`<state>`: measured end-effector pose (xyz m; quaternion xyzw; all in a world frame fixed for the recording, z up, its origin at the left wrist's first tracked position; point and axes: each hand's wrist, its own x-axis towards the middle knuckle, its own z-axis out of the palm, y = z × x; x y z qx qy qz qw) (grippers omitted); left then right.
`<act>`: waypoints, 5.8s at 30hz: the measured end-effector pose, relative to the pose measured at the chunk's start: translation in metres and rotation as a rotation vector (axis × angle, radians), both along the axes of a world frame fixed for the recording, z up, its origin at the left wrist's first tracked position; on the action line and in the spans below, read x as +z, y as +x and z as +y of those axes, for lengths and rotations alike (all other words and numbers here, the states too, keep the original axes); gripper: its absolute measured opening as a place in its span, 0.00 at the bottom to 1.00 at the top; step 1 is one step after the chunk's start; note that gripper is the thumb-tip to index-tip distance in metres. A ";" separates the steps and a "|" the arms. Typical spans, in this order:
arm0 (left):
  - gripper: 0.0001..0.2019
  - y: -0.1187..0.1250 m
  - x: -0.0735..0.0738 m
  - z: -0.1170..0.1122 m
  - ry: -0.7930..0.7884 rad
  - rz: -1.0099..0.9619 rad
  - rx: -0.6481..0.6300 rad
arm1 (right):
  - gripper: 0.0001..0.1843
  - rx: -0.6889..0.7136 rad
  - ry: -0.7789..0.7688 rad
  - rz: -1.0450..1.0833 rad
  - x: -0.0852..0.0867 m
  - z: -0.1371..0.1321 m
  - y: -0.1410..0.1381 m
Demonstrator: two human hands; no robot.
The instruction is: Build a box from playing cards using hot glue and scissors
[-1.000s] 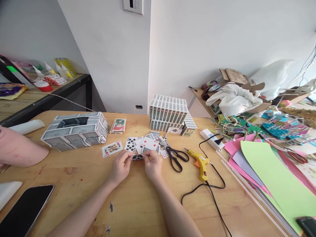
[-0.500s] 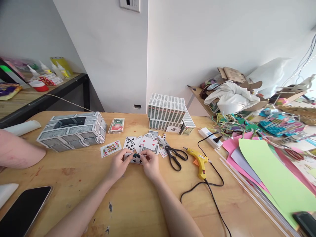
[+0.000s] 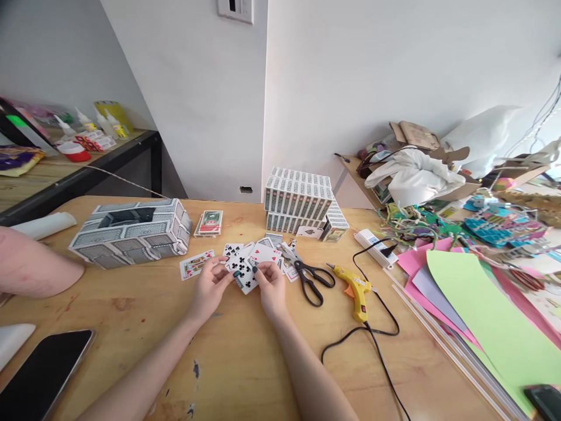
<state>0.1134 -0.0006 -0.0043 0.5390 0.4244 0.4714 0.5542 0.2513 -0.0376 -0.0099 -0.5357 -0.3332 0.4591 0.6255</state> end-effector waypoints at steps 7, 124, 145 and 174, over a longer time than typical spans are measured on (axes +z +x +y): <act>0.19 -0.004 -0.007 0.004 0.050 0.117 0.151 | 0.24 0.093 0.014 -0.178 0.003 -0.004 -0.002; 0.20 -0.003 0.004 -0.003 -0.169 -0.026 -0.233 | 0.19 0.267 -0.029 0.159 0.007 -0.003 0.001; 0.13 0.000 0.003 -0.014 -0.026 0.110 -0.126 | 0.12 0.231 -0.070 0.167 0.007 -0.005 -0.009; 0.07 0.001 0.007 -0.013 0.080 0.206 -0.094 | 0.06 0.128 -0.044 0.169 0.012 -0.007 -0.014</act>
